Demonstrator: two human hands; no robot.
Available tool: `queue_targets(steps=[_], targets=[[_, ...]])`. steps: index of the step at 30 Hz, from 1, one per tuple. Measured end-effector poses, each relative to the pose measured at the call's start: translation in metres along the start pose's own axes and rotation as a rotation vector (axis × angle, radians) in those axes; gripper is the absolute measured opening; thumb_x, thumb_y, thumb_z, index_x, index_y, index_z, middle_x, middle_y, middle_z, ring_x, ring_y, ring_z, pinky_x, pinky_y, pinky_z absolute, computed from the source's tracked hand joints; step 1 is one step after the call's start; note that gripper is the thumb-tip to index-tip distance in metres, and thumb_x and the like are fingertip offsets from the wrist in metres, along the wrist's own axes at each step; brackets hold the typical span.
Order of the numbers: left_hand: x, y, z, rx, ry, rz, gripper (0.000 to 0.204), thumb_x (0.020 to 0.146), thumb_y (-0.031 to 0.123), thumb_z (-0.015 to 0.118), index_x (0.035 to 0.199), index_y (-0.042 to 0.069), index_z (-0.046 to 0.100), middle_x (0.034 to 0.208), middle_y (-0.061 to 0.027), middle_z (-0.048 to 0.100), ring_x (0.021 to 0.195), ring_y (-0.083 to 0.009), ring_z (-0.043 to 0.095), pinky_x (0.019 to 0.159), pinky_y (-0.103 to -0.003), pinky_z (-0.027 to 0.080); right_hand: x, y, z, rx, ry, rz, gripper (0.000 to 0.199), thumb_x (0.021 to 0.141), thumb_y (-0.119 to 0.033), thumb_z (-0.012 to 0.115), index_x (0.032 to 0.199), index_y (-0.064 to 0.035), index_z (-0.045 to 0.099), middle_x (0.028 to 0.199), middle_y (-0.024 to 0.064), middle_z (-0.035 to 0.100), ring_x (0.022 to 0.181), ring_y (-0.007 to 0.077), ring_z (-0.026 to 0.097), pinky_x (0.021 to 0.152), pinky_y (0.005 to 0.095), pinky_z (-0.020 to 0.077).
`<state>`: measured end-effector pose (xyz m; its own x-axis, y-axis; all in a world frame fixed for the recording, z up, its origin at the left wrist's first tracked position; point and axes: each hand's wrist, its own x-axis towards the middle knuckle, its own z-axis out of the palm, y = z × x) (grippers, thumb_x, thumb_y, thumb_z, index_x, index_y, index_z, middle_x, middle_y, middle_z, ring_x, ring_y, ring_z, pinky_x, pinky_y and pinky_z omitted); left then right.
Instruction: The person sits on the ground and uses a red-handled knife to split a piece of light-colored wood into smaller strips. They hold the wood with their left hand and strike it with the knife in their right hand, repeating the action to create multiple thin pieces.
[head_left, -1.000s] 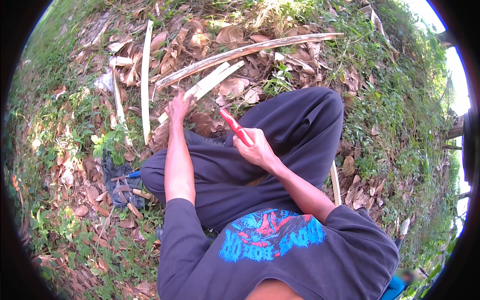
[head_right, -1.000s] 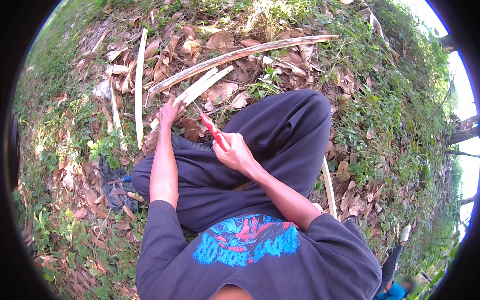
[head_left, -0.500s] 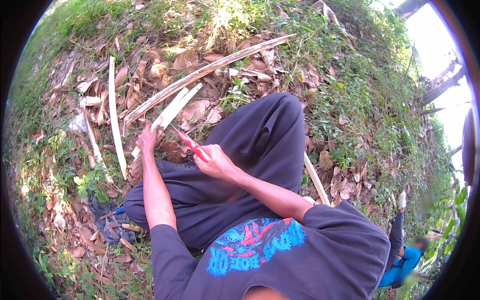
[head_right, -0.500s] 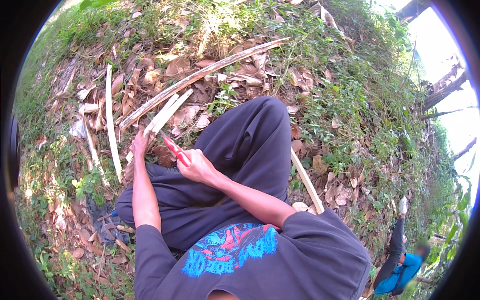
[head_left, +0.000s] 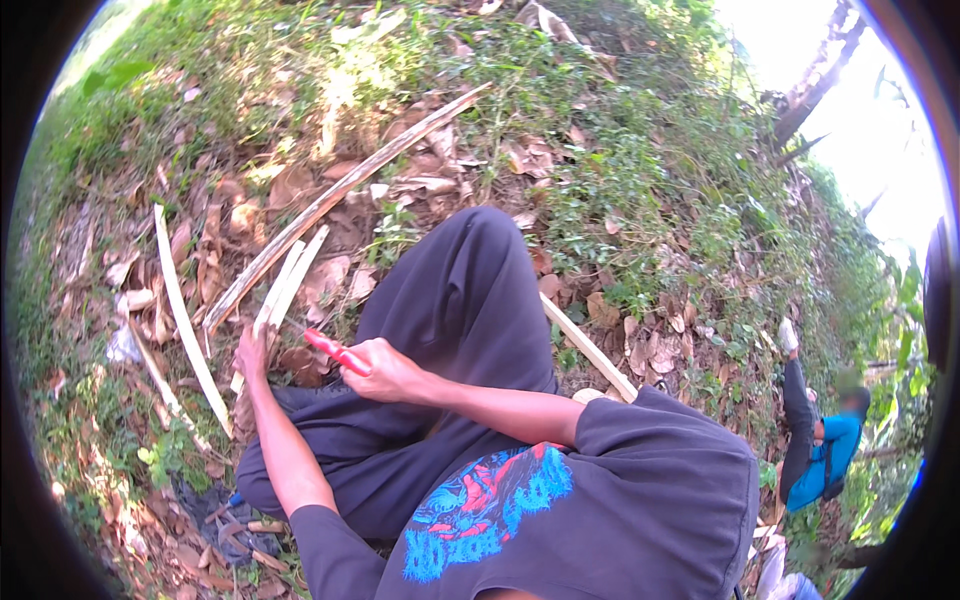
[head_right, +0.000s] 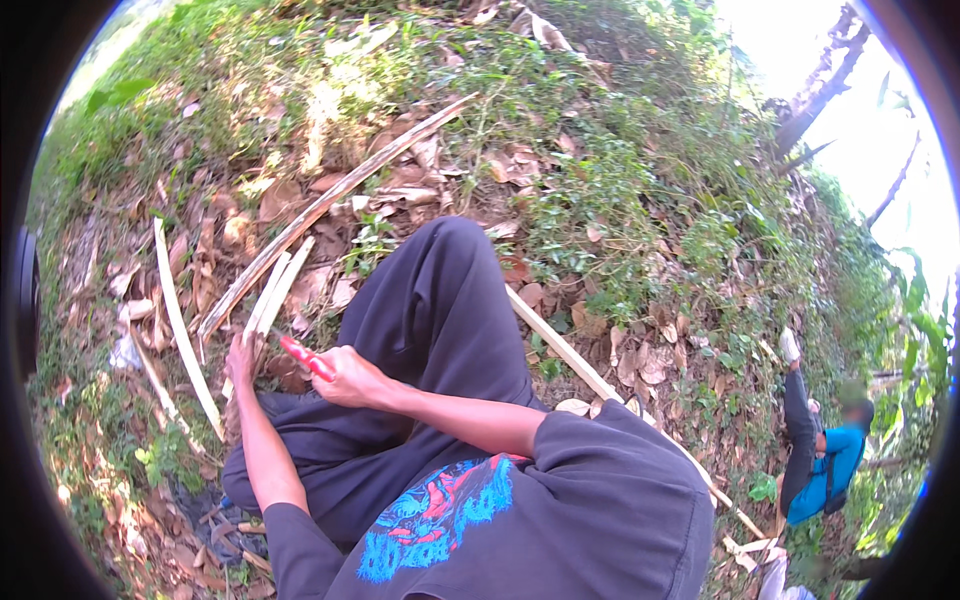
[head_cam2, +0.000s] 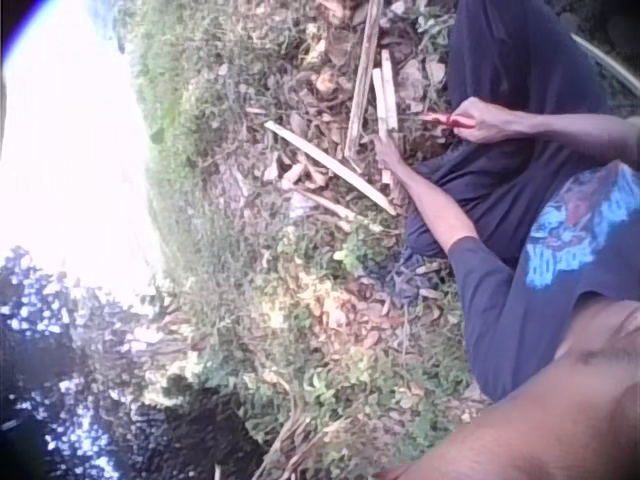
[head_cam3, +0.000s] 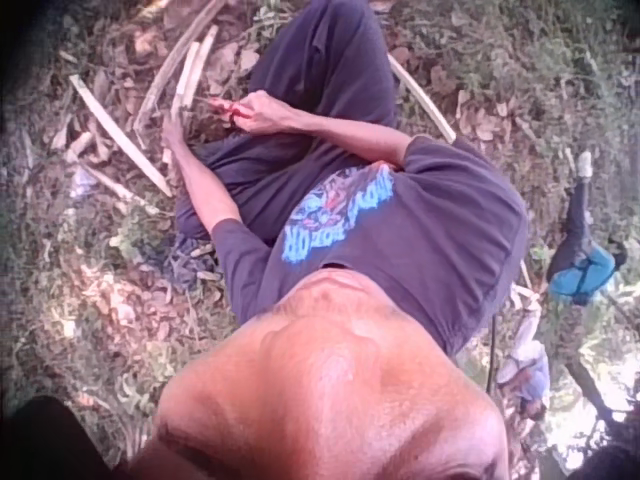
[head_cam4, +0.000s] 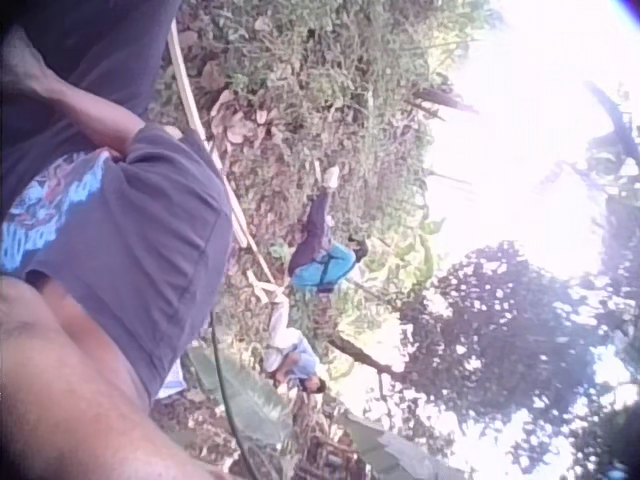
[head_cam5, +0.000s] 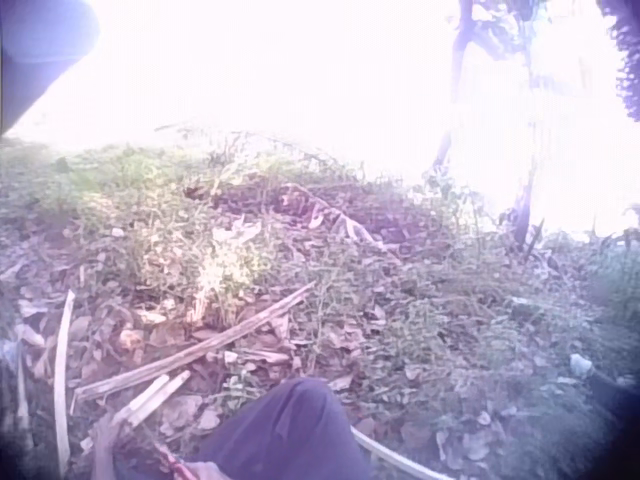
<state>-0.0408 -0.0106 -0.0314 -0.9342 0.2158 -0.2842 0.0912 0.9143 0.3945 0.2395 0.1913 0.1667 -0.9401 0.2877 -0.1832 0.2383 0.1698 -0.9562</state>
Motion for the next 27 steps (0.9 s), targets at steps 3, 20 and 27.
queue_targets(steps=[3,20,27], targets=[[0.0,0.0,0.003,-0.012,0.041,0.049,0.064,0.091,0.066,0.046,0.137,0.022,0.056,0.131,-0.0152,0.062,0.122,-0.043,0.055,0.104,-0.054,0.034,0.011,0.007,0.004,-0.024,0.031,-0.012,0.019,0.084,-0.014,0.057,0.075,0.003,0.056,0.057,0.0247,0.052,0.048,0.0337,0.053,0.053,0.0467,0.043],[0.008,-0.009,0.009,0.004,0.073,0.107,0.065,0.091,0.067,0.045,0.134,0.019,0.057,0.126,-0.0171,0.065,0.118,-0.0423,0.057,0.1,-0.056,0.035,-0.016,0.013,-0.002,-0.01,0.03,-0.143,0.018,0.084,-0.014,0.058,0.075,0.0021,0.055,0.056,0.0216,0.052,0.05,0.0356,0.053,0.053,0.0455,0.0406],[0.004,-0.005,0.006,0.002,0.062,0.104,0.064,0.091,0.067,0.044,0.133,0.019,0.058,0.124,-0.0171,0.065,0.118,-0.0422,0.058,0.101,-0.056,0.035,-0.018,0.011,-0.003,0.025,0.013,-0.107,0.022,0.083,-0.014,0.058,0.07,0.0024,0.052,0.053,0.0202,0.049,0.046,0.0338,0.048,0.052,0.0456,0.0384]])
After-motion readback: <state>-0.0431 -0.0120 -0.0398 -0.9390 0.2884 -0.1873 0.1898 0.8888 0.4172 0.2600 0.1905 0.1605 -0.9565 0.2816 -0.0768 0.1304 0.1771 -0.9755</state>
